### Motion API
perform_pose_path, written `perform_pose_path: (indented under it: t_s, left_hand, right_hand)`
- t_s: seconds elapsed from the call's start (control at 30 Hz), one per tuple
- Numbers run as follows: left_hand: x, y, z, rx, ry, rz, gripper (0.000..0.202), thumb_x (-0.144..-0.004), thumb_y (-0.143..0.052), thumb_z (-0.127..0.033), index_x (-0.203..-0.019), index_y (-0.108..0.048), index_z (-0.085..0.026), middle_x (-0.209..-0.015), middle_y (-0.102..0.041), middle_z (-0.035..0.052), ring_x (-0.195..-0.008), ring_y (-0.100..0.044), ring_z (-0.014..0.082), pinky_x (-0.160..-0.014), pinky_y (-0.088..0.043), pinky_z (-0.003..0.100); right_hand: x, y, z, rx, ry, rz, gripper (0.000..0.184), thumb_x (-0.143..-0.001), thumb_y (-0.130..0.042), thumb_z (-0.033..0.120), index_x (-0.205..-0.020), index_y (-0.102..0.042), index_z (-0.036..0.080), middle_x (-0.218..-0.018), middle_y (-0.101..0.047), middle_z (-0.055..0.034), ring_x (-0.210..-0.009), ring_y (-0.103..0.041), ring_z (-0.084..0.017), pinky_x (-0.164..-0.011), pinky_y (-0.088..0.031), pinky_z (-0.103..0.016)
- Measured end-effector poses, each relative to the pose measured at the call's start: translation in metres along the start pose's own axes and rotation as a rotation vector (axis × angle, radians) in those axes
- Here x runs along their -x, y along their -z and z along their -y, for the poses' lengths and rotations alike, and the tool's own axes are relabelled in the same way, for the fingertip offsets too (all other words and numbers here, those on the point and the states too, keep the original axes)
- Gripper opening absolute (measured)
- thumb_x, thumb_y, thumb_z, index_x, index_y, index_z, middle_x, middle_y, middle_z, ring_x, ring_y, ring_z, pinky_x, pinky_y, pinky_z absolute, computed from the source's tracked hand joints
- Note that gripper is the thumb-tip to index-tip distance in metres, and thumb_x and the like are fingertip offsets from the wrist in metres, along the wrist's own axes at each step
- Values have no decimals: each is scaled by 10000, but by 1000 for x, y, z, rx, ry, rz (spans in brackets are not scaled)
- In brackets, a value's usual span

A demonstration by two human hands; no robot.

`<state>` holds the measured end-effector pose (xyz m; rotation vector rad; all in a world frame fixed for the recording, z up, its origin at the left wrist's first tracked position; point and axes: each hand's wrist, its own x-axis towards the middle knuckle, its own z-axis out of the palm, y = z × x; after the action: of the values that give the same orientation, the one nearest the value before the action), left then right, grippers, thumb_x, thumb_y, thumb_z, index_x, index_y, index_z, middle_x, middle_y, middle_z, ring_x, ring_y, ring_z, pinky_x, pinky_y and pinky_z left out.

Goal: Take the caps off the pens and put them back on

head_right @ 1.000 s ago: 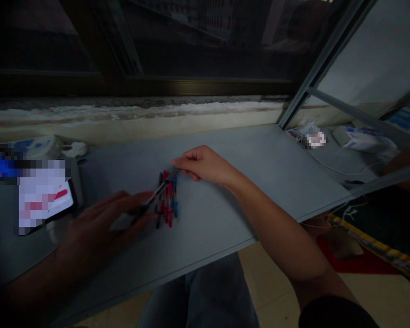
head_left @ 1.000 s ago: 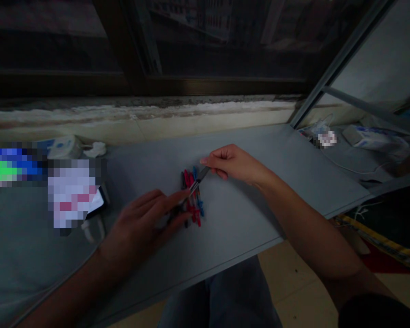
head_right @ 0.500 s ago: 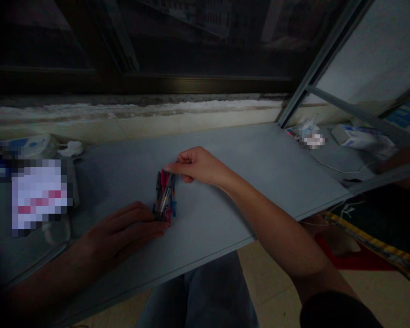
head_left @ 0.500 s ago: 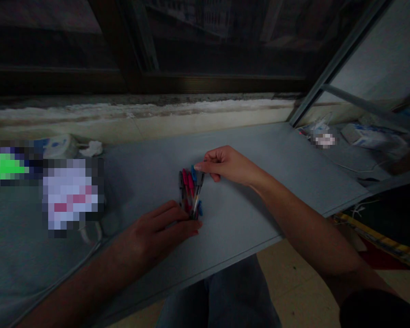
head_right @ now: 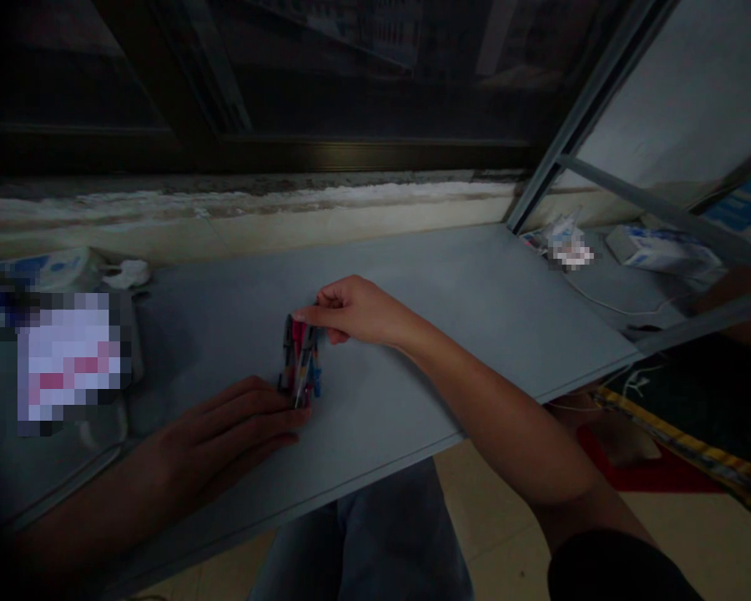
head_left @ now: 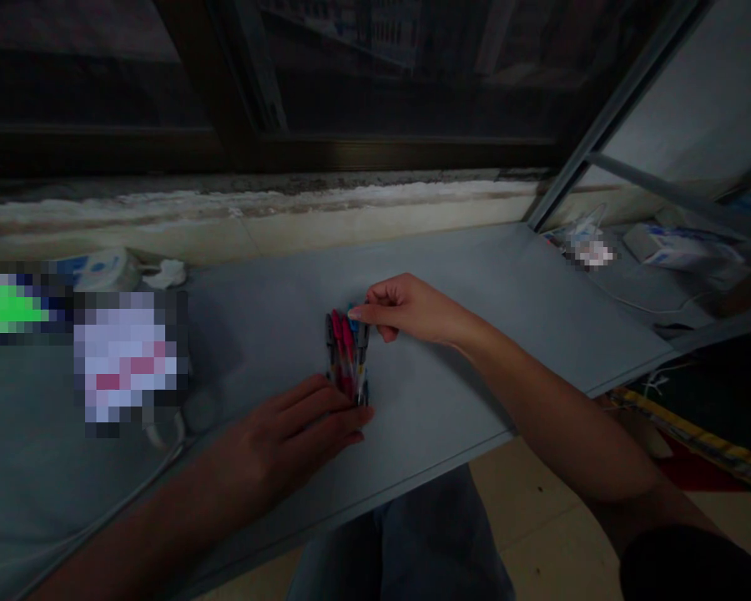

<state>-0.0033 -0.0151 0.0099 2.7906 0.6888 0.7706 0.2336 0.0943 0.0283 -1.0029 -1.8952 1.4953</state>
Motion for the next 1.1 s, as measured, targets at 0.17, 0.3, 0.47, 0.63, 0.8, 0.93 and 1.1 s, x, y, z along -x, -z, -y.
perform_pose_path:
  t_s: [0.17,0.3,0.47,0.63,0.8,0.93,1.1]
  left_hand:
    - [0,-5,1,34,-8,-26,234,-1041,-610,-195,-1257,-698,-178,-1129,-758,98,-1046,-736,197,-936,-640,315]
    - [3,-6,3,6,1,-46,220,-1052,-580,-159,-1234,-702,-182,-1117,-762,88,-1021,-742,181,-927,-639,296]
    - [3,-5,1,33,-9,-45,223,-1032,-616,-171,-1240,-699,-174,-1132,-762,101,-1047,-745,196,-951,-644,321]
    - [2,-5,2,8,-17,-63,227,-1024,-598,-124,-1218,-700,-183,-1088,-766,82,-1000,-747,182,-922,-650,313]
    - [1,-6,1,12,-40,-56,225,-1023,-642,-196,-1242,-686,-166,-1116,-759,96,-1060,-740,202,-952,-645,326]
    - [2,-5,1,-21,-36,-56,207,-1044,-583,-138,-1220,-689,-163,-1107,-765,88,-1033,-738,185,-961,-633,318]
    - [0,-4,0,24,-42,-70,212,-1024,-618,-143,-1226,-682,-163,-1098,-756,88,-1012,-736,180,-921,-639,301]
  right_hand:
    - [3,1,4,20,-21,-23,524,-823,-758,625,-657,-574,164,-526,-597,32,-498,-509,-75,-535,-365,-218]
    - [5,0,8,9,-6,-18,523,-818,-769,609,-636,-570,162,-518,-593,29,-489,-499,-70,-526,-351,-218]
    - [5,-1,8,6,-15,2,533,-800,-781,619,-620,-570,163,-509,-591,28,-490,-502,-74,-535,-357,-222]
    - [6,1,10,24,-9,-8,529,-822,-762,612,-616,-574,162,-511,-585,26,-491,-486,-70,-536,-346,-225]
    - [8,1,12,19,-5,-14,514,-818,-771,603,-635,-588,159,-515,-583,29,-493,-479,-71,-527,-330,-228]
    - [8,1,12,20,9,-5,508,-838,-759,584,-627,-578,159,-517,-586,28,-489,-472,-66,-521,-322,-226]
    - [7,2,11,25,2,3,486,-852,-758,562,-645,-583,159,-522,-597,29,-490,-487,-67,-523,-326,-220]
